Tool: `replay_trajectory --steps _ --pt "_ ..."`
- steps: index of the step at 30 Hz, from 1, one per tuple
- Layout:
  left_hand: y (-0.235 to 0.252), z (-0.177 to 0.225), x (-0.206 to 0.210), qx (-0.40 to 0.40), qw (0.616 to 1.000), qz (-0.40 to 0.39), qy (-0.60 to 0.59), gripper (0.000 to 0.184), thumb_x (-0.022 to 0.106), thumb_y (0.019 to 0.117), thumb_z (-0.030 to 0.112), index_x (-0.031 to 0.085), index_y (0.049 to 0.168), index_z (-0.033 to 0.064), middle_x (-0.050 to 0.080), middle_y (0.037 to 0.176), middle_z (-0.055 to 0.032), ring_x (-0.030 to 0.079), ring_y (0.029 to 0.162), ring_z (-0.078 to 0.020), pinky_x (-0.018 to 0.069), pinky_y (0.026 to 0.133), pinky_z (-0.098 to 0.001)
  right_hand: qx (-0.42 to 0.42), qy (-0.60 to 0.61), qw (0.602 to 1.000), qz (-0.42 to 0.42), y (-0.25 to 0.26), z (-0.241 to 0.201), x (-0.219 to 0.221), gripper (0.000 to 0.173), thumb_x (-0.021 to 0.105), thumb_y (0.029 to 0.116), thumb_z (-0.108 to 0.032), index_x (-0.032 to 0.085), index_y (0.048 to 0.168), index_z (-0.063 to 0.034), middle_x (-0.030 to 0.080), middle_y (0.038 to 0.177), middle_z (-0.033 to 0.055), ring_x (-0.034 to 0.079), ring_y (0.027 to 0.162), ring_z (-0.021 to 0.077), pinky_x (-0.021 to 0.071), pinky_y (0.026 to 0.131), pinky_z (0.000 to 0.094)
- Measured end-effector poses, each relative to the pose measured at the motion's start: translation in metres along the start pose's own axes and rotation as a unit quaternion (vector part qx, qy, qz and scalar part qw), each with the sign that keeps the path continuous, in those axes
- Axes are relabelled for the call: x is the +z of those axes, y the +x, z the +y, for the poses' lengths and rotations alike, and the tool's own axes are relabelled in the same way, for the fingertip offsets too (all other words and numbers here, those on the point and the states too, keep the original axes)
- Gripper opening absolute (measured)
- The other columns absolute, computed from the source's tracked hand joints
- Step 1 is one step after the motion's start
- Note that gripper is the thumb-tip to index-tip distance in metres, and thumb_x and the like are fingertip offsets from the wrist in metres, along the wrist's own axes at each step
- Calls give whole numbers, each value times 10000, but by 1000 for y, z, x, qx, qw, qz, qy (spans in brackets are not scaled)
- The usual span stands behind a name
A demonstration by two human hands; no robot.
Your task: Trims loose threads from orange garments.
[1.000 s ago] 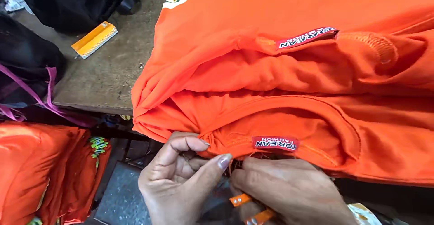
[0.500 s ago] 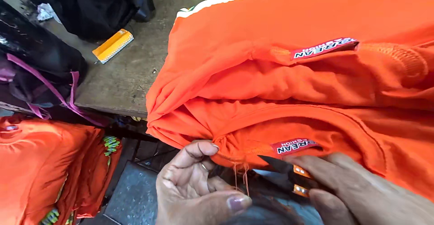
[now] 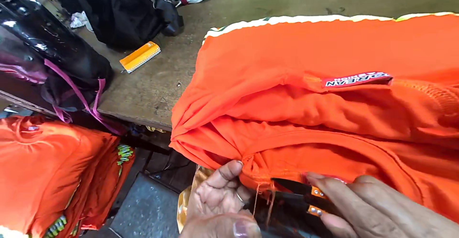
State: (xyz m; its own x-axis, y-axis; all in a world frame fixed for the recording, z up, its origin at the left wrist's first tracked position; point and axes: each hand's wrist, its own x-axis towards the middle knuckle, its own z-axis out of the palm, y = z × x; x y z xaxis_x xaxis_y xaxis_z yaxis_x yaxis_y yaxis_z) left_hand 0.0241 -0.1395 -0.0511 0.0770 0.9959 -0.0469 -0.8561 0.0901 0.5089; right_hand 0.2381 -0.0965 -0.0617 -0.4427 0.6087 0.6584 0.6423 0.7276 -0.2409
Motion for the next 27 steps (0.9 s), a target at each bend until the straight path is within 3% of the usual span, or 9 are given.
replay_trajectory --steps 4,9,21,27 --pt "-1 -1 3 -9 999 15 -41 423 708 811 -59 649 1230 -61 705 1166 -207 706 1047 -209 563 891 -298 -6 3 1000 16 2 6 3 399 399 1102 -329 632 1211 -23 546 804 115 498 684 232 397 598 317" --pt "0 -2 4 -17 997 23 -71 434 705 809 -62 629 1236 -62 693 1180 -224 713 971 -188 568 755 -252 -19 -3 999 26 5 7 6 377 416 1097 -320 644 1173 -29 511 788 95 471 680 227 383 601 315" --pt "0 -2 6 -18 996 27 -82 417 696 815 -77 633 1227 -67 689 1186 -232 715 962 -190 565 715 -238 -37 -4 999 33 9 13 8 346 433 1097 -316 629 1153 -37 523 790 95 469 675 228 380 597 317" --pt "0 -3 5 -17 997 30 -68 425 695 812 -83 635 1232 -61 693 1172 -227 710 977 -189 567 764 -251 -40 -11 999 33 8 14 8 322 427 1095 -285 634 1082 -38 510 766 97 463 658 230 368 584 332"
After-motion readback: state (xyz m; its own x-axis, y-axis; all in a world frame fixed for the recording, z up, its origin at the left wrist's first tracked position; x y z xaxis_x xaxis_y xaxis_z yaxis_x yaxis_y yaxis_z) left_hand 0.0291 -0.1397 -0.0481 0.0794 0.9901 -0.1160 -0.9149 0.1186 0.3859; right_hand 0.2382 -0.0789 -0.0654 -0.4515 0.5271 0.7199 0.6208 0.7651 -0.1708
